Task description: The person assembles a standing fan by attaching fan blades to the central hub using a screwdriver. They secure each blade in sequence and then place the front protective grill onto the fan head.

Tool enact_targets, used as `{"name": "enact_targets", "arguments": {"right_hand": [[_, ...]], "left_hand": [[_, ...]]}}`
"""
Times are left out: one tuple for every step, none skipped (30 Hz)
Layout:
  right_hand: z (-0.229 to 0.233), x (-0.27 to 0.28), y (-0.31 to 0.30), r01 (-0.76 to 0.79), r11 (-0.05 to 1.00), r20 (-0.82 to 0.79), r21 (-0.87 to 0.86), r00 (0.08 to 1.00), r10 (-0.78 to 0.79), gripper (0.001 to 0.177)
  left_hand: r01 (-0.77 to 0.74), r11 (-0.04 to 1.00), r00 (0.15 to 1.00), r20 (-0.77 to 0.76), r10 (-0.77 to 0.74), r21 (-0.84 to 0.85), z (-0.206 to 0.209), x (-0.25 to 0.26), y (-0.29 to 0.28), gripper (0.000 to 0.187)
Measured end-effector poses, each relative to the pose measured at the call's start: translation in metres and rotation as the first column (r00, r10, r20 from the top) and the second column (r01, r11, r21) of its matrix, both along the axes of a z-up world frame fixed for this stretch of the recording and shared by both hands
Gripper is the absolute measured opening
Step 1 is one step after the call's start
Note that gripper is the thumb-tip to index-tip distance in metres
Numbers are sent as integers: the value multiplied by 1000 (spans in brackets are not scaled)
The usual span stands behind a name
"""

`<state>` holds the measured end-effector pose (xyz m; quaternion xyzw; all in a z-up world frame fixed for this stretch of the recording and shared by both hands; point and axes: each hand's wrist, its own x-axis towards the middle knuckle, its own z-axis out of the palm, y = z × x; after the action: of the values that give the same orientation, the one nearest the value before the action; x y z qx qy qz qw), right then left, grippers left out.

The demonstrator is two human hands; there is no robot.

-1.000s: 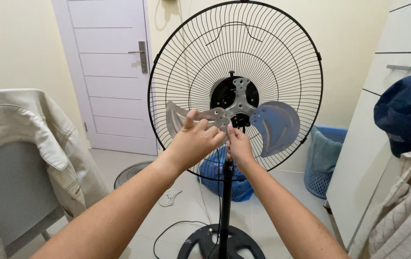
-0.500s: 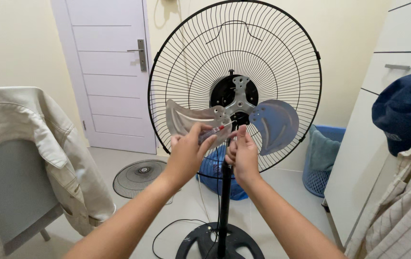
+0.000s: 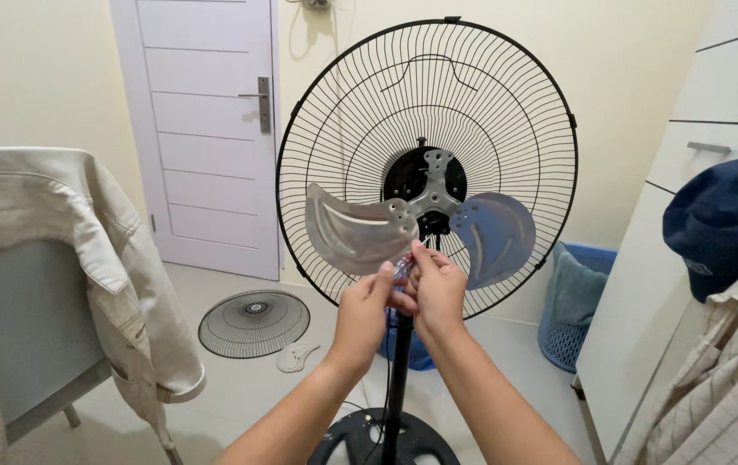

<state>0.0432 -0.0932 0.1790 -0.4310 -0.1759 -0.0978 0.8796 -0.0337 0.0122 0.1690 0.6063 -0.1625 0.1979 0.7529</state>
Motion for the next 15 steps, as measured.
{"name": "enact_targets", "arguments": {"right_hand": [[4,4,-2,14,999,-18,35,1000,-13,28],[10,8,-5,29,997,-36,69,999,-26,26],[15,12,-12,46,993,-56,106,998,-41,25],[25,18,-30,143,976,-129,165,984,-123,24],[35,23,-47,235,948,-205,216,960,-191,24],[34,22,-57,122,983,-131,136,986,-104,24],[35,21,-65,15,999,-55,43,998,-12,24],[34,21,-69,-85,995,13,-59,996,86,24],[29,17,-73,-160,972,-7,-174,987,161,26],[23,12,-74,-232,930,-36,-285,972,232,29],[19,7,-71,-303,874,-67,-380,951,301,32],[17,2,-70,-405,837,-91,-369,912,401,31],[16,-4,-69,-501,788,-114,-357,861,496,31],[17,-9,-70,-591,730,-135,-343,800,585,30],[19,-14,-72,-634,692,-117,-345,760,639,30]], "left_hand": [[-181,960,982,100,162,215,-1,-6,1,43],[-364,842,928,231,293,397,-2,-13,3,38],[-532,657,845,380,376,533,-3,-19,6,35],[-682,516,722,589,362,519,-5,-25,8,32],[-814,364,564,767,306,453,-8,-35,12,30],[-915,216,385,900,207,342,-10,-41,17,29],[-841,318,525,803,282,439,-5,-42,22,28],[-748,426,653,679,335,510,0,-41,28,28],[-632,541,771,524,363,555,3,-41,29,28],[-479,738,866,393,309,476,8,-38,30,28],[-307,881,937,277,213,360,18,-33,34,28],[-125,970,981,176,88,211,29,-28,39,30],[-64,986,986,163,39,151,41,-23,44,27],[-4,996,988,153,-10,90,52,-18,50,24],[58,998,988,142,-60,23,60,-15,53,22]]}}
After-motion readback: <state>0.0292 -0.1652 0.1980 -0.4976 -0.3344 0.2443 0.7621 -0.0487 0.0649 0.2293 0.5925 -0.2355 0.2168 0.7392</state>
